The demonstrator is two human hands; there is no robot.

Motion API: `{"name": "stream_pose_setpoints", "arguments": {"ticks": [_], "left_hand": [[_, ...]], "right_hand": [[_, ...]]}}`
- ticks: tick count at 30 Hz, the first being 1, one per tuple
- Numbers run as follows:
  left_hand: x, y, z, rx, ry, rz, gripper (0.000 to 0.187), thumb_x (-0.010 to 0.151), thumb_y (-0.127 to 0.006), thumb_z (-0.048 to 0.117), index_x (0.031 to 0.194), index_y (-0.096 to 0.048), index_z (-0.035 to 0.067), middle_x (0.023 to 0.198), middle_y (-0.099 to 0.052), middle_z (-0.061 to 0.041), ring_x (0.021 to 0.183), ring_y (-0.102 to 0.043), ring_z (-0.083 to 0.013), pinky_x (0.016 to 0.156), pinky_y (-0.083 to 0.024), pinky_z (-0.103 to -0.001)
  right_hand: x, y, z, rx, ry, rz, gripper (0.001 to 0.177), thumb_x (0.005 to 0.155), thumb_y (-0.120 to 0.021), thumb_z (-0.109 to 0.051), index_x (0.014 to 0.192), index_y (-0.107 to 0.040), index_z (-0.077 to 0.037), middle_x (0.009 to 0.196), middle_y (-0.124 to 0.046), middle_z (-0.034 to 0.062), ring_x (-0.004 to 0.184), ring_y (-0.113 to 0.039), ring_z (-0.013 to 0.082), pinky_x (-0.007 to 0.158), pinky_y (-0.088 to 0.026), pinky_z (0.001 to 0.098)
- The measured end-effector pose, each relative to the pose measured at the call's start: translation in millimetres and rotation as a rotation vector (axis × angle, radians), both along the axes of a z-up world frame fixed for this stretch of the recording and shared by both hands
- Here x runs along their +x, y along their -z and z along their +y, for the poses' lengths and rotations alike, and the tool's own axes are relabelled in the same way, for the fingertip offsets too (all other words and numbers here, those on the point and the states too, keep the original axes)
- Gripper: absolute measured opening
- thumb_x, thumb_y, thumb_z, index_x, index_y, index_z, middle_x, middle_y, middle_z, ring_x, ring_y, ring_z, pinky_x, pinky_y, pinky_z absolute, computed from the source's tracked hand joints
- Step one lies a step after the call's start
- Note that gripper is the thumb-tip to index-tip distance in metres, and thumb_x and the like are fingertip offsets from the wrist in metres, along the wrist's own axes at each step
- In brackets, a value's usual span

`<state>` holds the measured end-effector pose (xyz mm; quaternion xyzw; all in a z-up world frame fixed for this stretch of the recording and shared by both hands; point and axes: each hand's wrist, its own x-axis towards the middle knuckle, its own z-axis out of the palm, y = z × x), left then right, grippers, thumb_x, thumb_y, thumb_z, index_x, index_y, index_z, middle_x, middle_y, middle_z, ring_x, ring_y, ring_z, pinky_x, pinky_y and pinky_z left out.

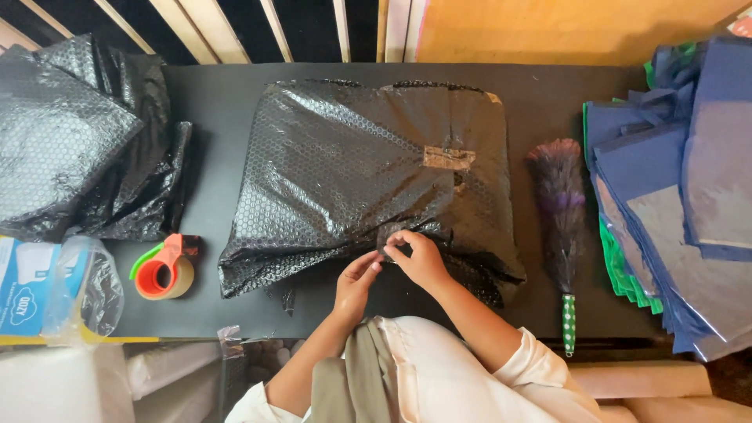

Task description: Wrapping a large object in black bubble wrap and securing the edges with adhesive tape.

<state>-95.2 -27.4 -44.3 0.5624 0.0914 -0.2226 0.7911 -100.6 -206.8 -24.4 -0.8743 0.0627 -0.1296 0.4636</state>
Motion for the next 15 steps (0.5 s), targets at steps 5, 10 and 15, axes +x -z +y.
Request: {"name": "stream_pose_setpoints", "arguments": {"ticks": [5,10,15], "left_hand": [[3,3,3,0.014,-0.023,-0.062,0.035,0.092,-0.075,0.002,0.127,-0.075,0.006,0.113,-0.079,-0.015,0.102,-0.072,-0.0150,0.091,-0.060,-0.027],[4,12,7,0.057,-0.008,-0.107,0.036,0.093,-0.074,0.002,0.129,-0.074,0.004,0.116,-0.078,-0.016,0.109,-0.072,-0.0182,0.098,-0.058,-0.033],[8,2,13,0.154,0.039,-0.177,0.034,0.094,-0.073,0.005,0.128,-0.075,0.007,0.115,-0.079,-0.014,0.107,-0.072,-0.0152,0.095,-0.058,-0.031]], "right_hand": [[5,-3,9,-0.128,0.060,-0.086,0.013,0.076,-0.088,-0.026,0.081,-0.076,-0.024,0.078,-0.076,-0.0074,0.080,-0.073,0.0157,0.077,-0.057,0.0290],[5,-10,18,-0.288,0.132,-0.138,0.015,0.071,-0.089,-0.030,0.077,-0.076,-0.031,0.077,-0.073,-0.0142,0.077,-0.070,0.0130,0.071,-0.054,0.0285],[3,-6,24,-0.393,0.197,-0.236,0.017,0.071,-0.088,-0.029,0.076,-0.072,-0.030,0.077,-0.069,-0.0131,0.077,-0.069,0.0135,0.068,-0.052,0.0298]]}}
